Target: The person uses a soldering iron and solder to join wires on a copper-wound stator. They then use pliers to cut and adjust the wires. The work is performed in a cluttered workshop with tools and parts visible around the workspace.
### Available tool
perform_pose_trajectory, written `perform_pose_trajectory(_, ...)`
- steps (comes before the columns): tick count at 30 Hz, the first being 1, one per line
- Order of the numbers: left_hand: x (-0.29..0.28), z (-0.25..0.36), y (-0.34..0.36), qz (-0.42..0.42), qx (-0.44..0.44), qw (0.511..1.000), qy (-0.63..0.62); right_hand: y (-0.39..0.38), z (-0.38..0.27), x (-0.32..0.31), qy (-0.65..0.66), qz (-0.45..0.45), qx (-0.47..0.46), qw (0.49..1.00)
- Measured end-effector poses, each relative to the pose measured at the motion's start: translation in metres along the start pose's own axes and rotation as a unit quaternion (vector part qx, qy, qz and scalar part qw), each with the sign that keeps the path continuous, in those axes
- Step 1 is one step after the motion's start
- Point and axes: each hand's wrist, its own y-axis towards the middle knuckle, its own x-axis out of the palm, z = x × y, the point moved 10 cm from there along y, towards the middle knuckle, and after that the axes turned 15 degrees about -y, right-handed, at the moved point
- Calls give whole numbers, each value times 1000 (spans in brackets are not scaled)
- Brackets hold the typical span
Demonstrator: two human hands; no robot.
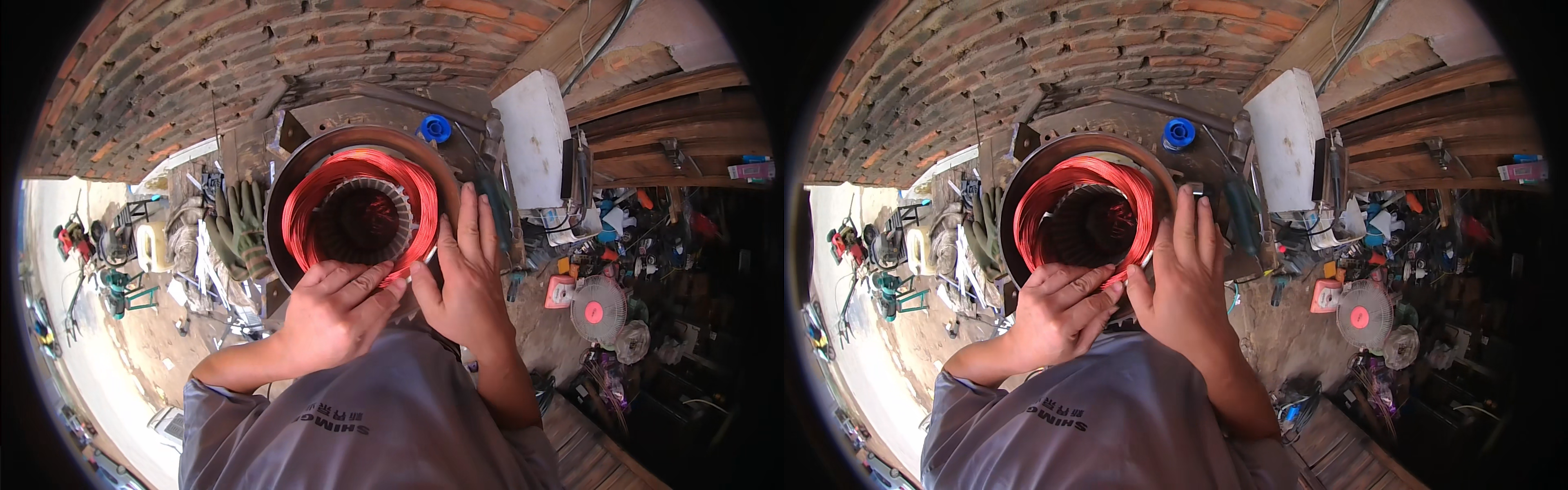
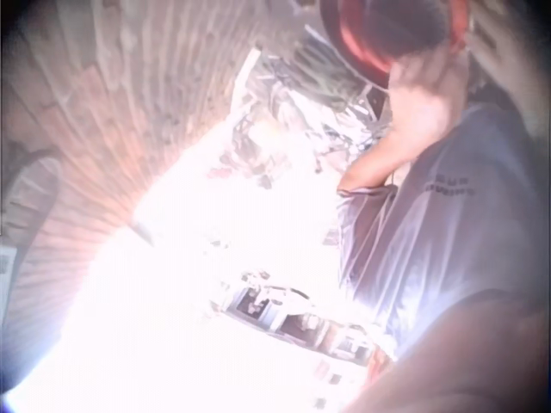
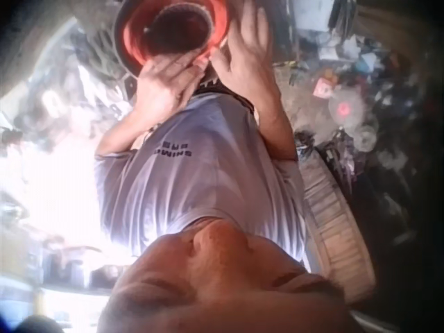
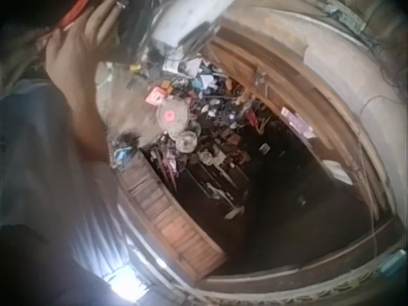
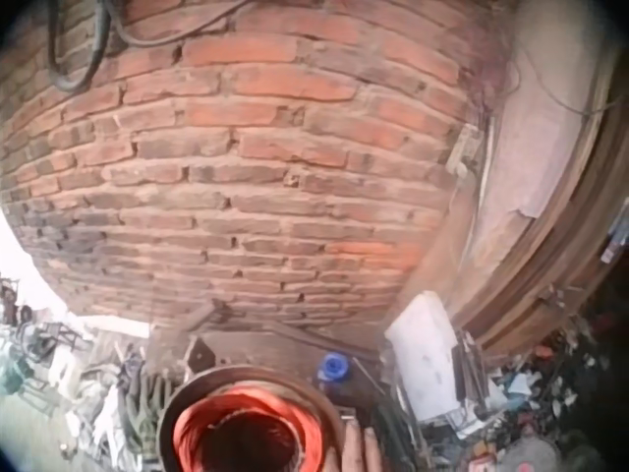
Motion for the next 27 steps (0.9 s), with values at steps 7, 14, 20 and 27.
perform_pose_trajectory(7, -1, 0, 0, 22, -11, 1000, -9, -5, 10, 5, 37, 20, 22, 999)
perform_pose_trajectory(14, 2, 1, -1, 28, 2, 1000, 10, 11, -15, 1, -116, -51, -88, 988)
perform_pose_trajectory(20, -3, 1, -5, 33, -3, 999, 12, -2, 1, -2, 6, 14, -66, 998)
perform_pose_trajectory(27, 3, -3, -3, 21, -26, 999, 23, -12, -10, -4, 26, 81, -5, 996)
